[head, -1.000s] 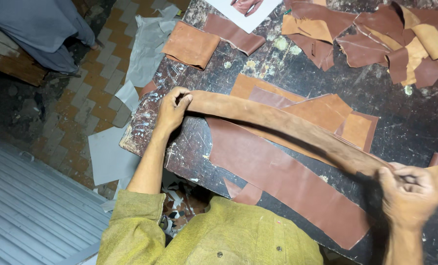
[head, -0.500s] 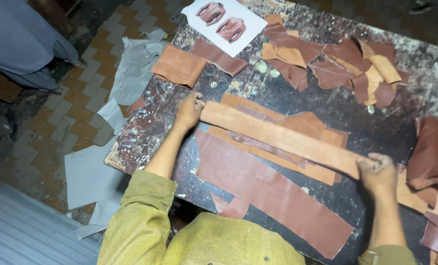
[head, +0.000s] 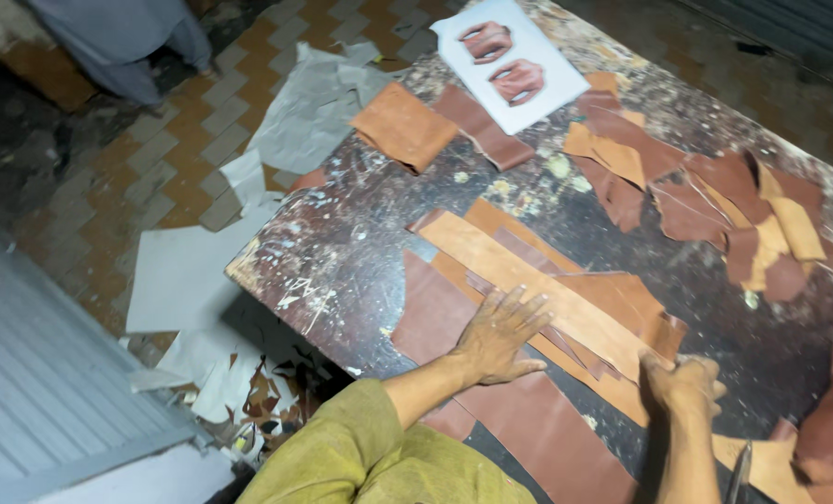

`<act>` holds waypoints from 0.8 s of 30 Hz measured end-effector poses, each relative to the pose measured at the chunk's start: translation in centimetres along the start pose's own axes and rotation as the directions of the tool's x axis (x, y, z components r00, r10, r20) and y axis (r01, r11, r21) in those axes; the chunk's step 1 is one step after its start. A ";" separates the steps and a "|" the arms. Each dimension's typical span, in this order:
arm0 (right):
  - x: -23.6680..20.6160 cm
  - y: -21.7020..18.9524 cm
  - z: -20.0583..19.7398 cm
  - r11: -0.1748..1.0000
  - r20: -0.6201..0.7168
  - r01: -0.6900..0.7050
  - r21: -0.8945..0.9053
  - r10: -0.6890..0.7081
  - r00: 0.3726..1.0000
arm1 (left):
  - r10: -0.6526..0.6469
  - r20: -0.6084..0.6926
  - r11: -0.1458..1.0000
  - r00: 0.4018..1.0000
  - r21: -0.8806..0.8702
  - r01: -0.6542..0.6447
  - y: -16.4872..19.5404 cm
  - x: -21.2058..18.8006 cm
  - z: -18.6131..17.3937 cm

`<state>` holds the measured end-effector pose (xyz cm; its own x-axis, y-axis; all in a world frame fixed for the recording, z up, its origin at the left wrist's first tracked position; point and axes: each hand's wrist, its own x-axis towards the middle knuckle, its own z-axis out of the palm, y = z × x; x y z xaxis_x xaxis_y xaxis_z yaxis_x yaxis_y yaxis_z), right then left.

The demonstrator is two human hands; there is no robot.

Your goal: The person uses scissors to cut brown leather pieces on a worktable, following a printed pattern. They trim edges, separate cut pieces, and arrange them on the table.

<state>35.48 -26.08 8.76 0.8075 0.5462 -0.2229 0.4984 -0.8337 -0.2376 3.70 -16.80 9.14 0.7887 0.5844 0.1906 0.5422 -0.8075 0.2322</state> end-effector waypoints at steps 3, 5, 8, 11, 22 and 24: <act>0.3 -0.8 -0.7 0.976 0.128 0.013 0.216 -0.041 0.991 | -0.003 -0.022 1.000 1.000 -0.019 0.003 -0.5 -0.7 -0.1; -0.3 -2.8 -2.1 0.762 0.231 -0.026 0.647 -0.164 0.959 | -0.023 -0.042 0.998 0.999 -0.051 0.021 -0.7 -0.9 0.0; -1.8 -7.9 -5.7 0.696 0.326 -0.090 0.713 -0.215 0.921 | -0.039 -0.120 0.995 0.992 -0.094 0.028 -0.7 -1.1 0.1; -4.6 -14.1 -6.3 0.434 0.229 0.029 0.900 -0.529 0.817 | -0.067 -0.107 0.985 0.992 -0.165 0.049 -1.0 -0.8 0.0; -5.4 -15.9 3.2 0.681 0.323 -0.056 0.730 -0.272 0.907 | -0.159 -0.063 0.867 0.985 -0.486 0.109 -1.8 -1.9 -0.3; -4.9 -15.0 4.7 0.626 0.378 -0.156 0.764 -0.238 0.895 | -0.165 -0.080 0.862 0.983 -0.496 0.104 -1.9 -2.0 -0.3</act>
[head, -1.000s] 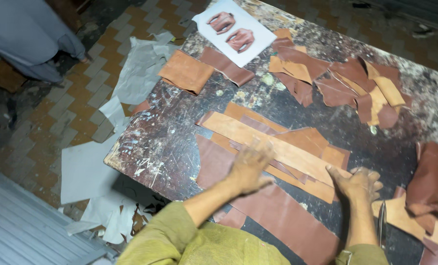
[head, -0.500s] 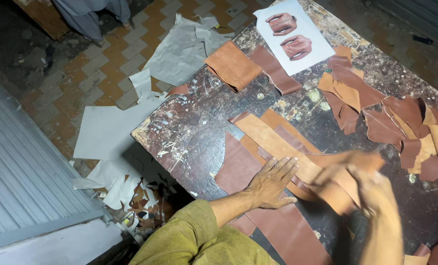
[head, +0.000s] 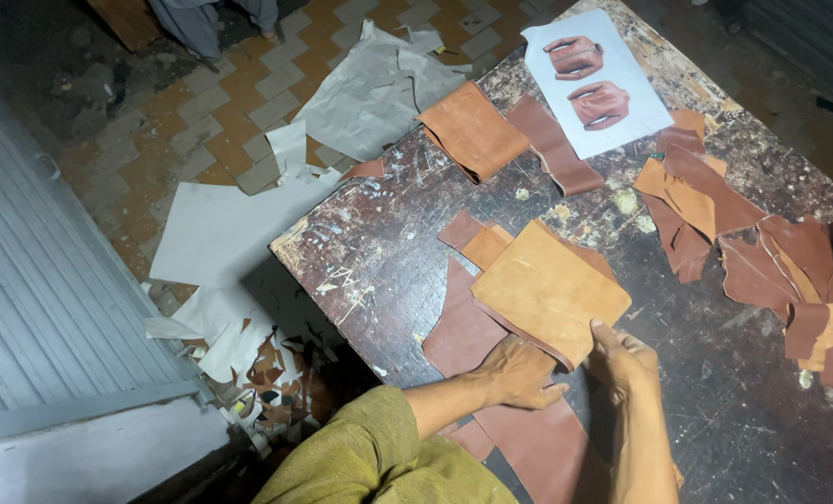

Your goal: The person uses scissors to cut brown leather pieces on a worktable, following a printed pattern. They trim edges, separate cut pieces, and arrange them on the table.

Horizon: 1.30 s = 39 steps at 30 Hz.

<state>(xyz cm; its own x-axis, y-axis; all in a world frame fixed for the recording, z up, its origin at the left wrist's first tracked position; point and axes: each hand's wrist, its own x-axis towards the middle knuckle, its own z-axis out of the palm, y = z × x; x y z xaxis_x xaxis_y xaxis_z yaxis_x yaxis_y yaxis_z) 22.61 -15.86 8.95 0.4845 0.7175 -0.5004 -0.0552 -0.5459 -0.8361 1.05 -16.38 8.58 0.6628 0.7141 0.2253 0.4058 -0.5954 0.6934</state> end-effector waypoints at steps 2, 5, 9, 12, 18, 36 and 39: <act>0.8 0.9 0.2 0.996 0.012 0.019 0.087 -0.020 1.000 | 0.026 -0.022 1.000 0.999 -0.001 -0.026 0.0 0.2 0.2; 1.4 1.0 0.9 0.996 -0.040 -0.016 0.086 0.020 0.999 | 0.022 0.022 0.999 1.000 0.033 -0.022 0.2 0.3 0.5; 0.3 0.0 0.2 0.985 -0.143 0.108 -0.132 -0.127 0.982 | 0.095 -0.120 0.994 0.988 0.072 -0.087 1.8 -1.7 0.0; -2.3 -2.1 -2.3 0.923 -0.190 0.149 -0.354 -0.227 0.955 | -0.087 -0.050 0.992 0.995 -0.092 0.082 2.8 -4.6 -2.0; -9.6 -8.7 -4.4 0.321 0.075 0.354 -0.879 -0.639 0.765 | -0.292 -0.095 0.928 0.952 -0.269 0.258 3.0 -3.7 -4.6; -12.0 -9.6 -5.6 0.829 0.362 0.472 -0.298 -0.360 0.860 | -0.054 0.339 -0.637 0.939 -0.736 0.229 -0.2 -4.0 -1.0; -11.2 -9.3 -5.8 0.618 0.154 0.339 -0.709 -0.333 0.930 | -0.095 0.354 -0.622 0.930 -0.751 0.223 -0.3 -4.4 -1.5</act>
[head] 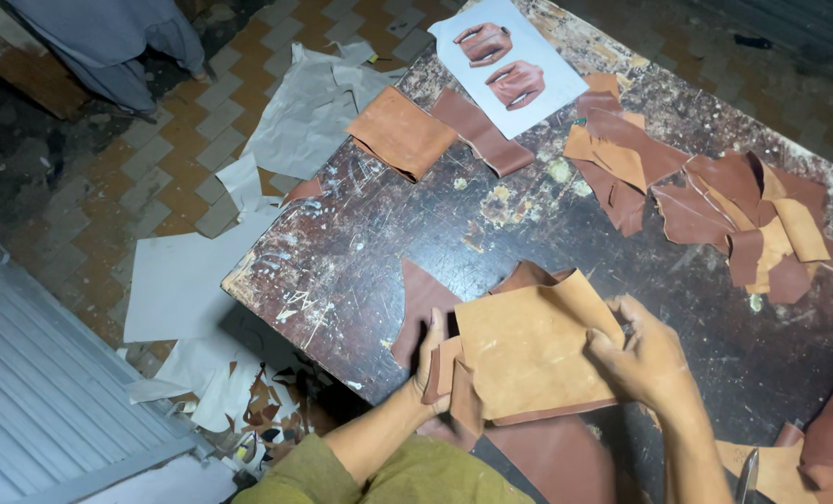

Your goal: The person uses scissors to cut brown leather pieces on a worktable, following a printed pattern. They trim edges, separate cut pieces, and arrange them on the table.

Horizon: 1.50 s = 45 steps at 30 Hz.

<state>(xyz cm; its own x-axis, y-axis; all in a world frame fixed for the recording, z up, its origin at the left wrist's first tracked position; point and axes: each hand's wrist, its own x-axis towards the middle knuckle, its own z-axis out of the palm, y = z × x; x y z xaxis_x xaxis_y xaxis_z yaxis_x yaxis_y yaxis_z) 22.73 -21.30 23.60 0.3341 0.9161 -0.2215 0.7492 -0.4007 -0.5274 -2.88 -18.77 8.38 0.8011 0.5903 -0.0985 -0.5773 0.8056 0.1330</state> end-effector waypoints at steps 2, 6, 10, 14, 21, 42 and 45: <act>-0.7 -0.8 0.6 0.994 -0.091 0.053 -0.092 -0.062 0.994 | 0.016 0.018 0.999 1.000 0.028 -0.017 0.5 0.0 0.4; -3.9 -4.4 5.4 0.917 -0.162 0.181 -0.356 -0.251 0.954 | 0.017 -0.038 0.996 0.999 0.084 -0.013 -0.2 0.6 1.0; -7.2 -5.6 10.9 0.784 0.128 0.618 -0.062 -0.608 0.784 | 0.045 -0.254 0.992 0.966 0.126 -0.013 0.0 0.1 0.6; -6.2 -1.3 12.5 0.801 0.134 0.571 0.180 -0.595 0.792 | 0.385 -0.389 0.898 0.837 0.368 -0.242 5.9 -2.3 0.3; -5.9 7.9 13.9 0.914 -0.041 0.183 0.362 -0.181 0.983 | 0.745 0.522 -0.665 0.415 0.629 0.404 22.0 -5.3 2.5; -16.5 27.9 13.9 0.786 -0.106 -0.618 0.012 0.615 0.781 | 0.535 0.217 -0.787 0.816 0.480 0.388 8.4 0.1 0.8; -17.5 27.8 14.1 0.841 -0.204 -0.538 -0.061 0.518 0.831 | 0.500 0.152 -0.747 0.852 0.574 0.336 7.8 0.8 1.4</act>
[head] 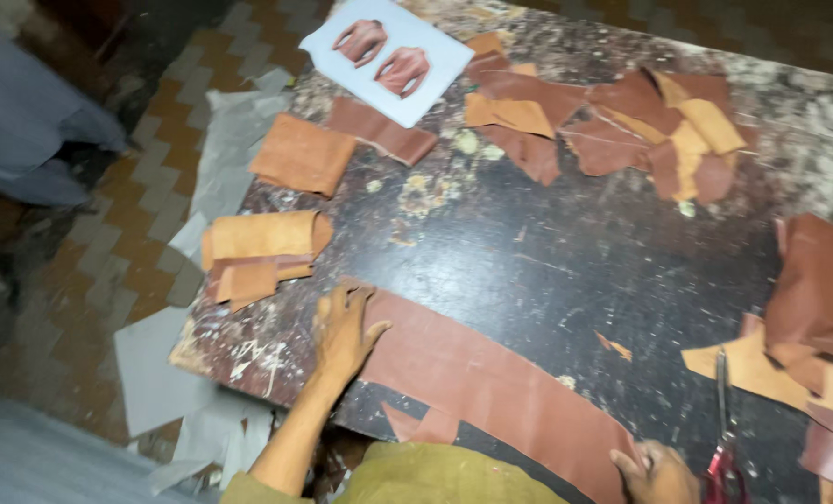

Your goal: The person uses scissors to cut brown leather pieces on a worktable, following a printed pattern. They trim edges, separate cut pieces, and arrange them on the table.

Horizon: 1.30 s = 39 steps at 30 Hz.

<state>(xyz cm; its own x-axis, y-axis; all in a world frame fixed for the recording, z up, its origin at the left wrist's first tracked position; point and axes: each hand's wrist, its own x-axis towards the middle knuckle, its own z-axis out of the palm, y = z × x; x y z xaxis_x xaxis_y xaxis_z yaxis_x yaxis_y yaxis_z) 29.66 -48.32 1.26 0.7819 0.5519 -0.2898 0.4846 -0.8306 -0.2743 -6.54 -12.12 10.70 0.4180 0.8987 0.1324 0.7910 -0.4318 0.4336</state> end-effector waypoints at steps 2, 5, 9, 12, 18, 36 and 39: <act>-1.1 -0.2 -1.4 0.983 -0.140 0.184 0.016 -0.180 0.974 | 0.027 0.038 0.998 0.999 -0.063 -0.024 0.2 0.2 0.3; -2.0 -2.2 -4.5 0.977 -0.047 -0.068 0.204 0.079 0.996 | 0.106 -0.002 0.983 0.994 -0.150 -0.105 0.3 0.4 1.4; -1.2 -4.2 -9.3 0.980 -0.223 0.070 0.188 -0.027 0.974 | 0.164 -0.128 0.980 0.978 -0.094 -0.177 0.2 -0.6 3.3; 2.1 -4.0 -12.3 0.972 -0.471 0.046 0.230 0.070 0.880 | 0.175 -0.137 0.982 0.975 -0.050 -0.184 0.2 -1.3 4.6; 12.2 -2.7 -18.6 0.841 -0.441 -0.200 0.503 0.448 0.778 | 0.003 -0.037 0.999 0.999 -0.034 -0.004 1.2 -2.0 4.8; -5.2 -4.7 -7.7 0.533 0.086 0.065 0.844 -0.254 0.963 | 0.329 0.449 0.912 0.831 0.076 -0.403 10.6 11.8 2.9; -7.0 0.0 -0.6 0.409 0.145 -0.084 0.909 -0.121 0.982 | 0.332 0.245 0.922 0.911 0.120 -0.369 13.8 18.1 0.7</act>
<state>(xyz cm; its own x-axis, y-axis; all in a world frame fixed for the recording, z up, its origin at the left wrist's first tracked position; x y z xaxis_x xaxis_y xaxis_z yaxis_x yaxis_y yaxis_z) 24.44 -52.26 3.83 0.6523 0.6532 -0.3845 -0.2235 -0.3190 -0.9210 12.27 -1.83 18.44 0.7530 0.6564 0.0466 0.6287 -0.7385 0.2436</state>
